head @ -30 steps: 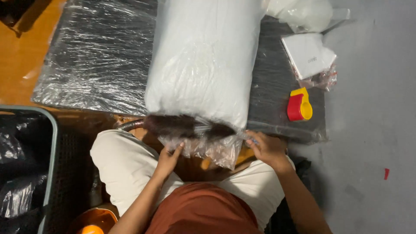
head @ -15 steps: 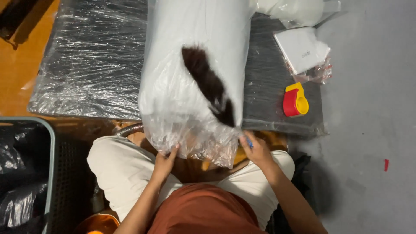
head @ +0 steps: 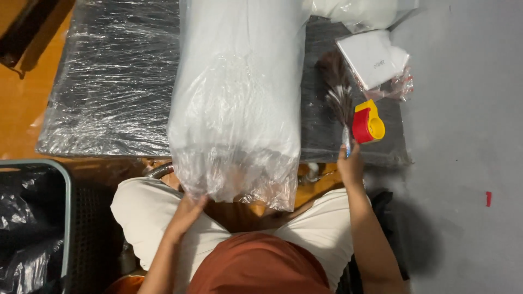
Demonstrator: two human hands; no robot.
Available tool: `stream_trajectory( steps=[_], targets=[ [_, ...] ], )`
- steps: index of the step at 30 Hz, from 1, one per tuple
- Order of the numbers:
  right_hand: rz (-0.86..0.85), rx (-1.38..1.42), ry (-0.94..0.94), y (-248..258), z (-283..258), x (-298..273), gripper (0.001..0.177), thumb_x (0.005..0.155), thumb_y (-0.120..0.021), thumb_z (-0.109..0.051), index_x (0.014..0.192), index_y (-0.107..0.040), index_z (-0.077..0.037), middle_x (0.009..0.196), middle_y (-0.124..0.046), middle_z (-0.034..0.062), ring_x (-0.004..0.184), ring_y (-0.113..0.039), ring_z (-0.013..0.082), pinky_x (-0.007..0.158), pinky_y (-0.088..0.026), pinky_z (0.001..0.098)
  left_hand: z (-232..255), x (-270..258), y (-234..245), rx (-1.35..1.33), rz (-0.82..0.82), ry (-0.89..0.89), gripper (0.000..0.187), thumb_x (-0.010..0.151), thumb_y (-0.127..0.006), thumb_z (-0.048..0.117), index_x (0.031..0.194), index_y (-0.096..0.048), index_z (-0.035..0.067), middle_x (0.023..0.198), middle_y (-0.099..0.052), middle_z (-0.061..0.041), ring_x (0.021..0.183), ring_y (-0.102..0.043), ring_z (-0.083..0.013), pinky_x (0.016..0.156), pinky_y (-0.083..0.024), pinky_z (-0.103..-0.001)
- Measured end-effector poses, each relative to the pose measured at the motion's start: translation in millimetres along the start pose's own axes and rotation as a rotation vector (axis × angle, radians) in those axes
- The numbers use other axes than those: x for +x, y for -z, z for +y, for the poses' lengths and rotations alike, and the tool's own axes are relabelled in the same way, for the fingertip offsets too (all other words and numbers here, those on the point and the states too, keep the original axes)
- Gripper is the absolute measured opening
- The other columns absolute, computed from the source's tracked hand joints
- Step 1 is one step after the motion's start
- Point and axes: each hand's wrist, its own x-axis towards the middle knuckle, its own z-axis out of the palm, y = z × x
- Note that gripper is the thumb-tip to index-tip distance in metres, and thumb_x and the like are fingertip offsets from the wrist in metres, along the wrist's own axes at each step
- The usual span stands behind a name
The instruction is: A person places a pillow into a plastic bag and uses a vacuum hose to remove the air, manually compressing the pillow to reduce its size.
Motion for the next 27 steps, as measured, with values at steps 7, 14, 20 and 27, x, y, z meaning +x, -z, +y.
stream_trajectory(
  steps=[7, 14, 20, 27],
  targets=[
    [0.155, -0.063, 0.323, 9.0, -38.7, -45.6, 0.072, 0.098, -0.07, -0.032, 0.151, -0.042, 0.008, 0.129, -0.058, 0.0344, 0.122, -0.057, 0.0497, 0.103, -0.044, 0.0595, 12.2, 17.3, 29.6, -0.519, 0.336, -0.257, 0.086, 0.103, -0.037, 0.058, 0.157, -0.023, -0.009, 0.147, -0.036, -0.038, 0.137, -0.038, -0.0511, 0.109, -0.038, -0.062],
    [-0.493, 0.433, 0.021, -40.5, -80.9, -127.2, 0.101, 0.083, -0.074, -0.066, 0.158, -0.03, -0.014, 0.147, -0.053, 0.0252, 0.137, -0.051, 0.0444, 0.113, -0.041, 0.0567, 62.3, 54.3, 18.5, -0.042, 0.374, -0.044, 0.091, 0.099, -0.056, 0.058, 0.158, -0.02, -0.002, 0.15, -0.036, -0.041, 0.139, -0.04, -0.0528, 0.112, -0.038, -0.059],
    [-0.413, 0.641, -0.16, -18.3, -120.4, -139.9, 0.045, 0.083, -0.086, -0.026, 0.121, -0.073, -0.005, 0.104, -0.077, 0.0151, 0.098, -0.073, 0.0252, 0.085, -0.057, 0.042, 50.7, 102.1, -15.2, 0.056, 0.337, -0.132, 0.069, 0.094, -0.068, 0.04, 0.139, -0.046, -0.008, 0.131, -0.057, -0.038, 0.129, -0.054, -0.048, 0.108, -0.042, -0.06],
    [-0.307, 1.005, -0.315, -12.5, -118.8, -106.2, 0.028, 0.084, -0.083, -0.019, 0.109, -0.072, -0.009, 0.094, -0.071, 0.0038, 0.084, -0.065, 0.0156, 0.079, -0.056, 0.0342, 54.7, 129.4, -21.6, 0.042, 0.407, -0.341, 0.049, 0.099, -0.065, 0.034, 0.125, -0.063, -0.007, 0.117, -0.066, -0.034, 0.121, -0.06, -0.0456, 0.099, -0.047, -0.057]
  ],
)
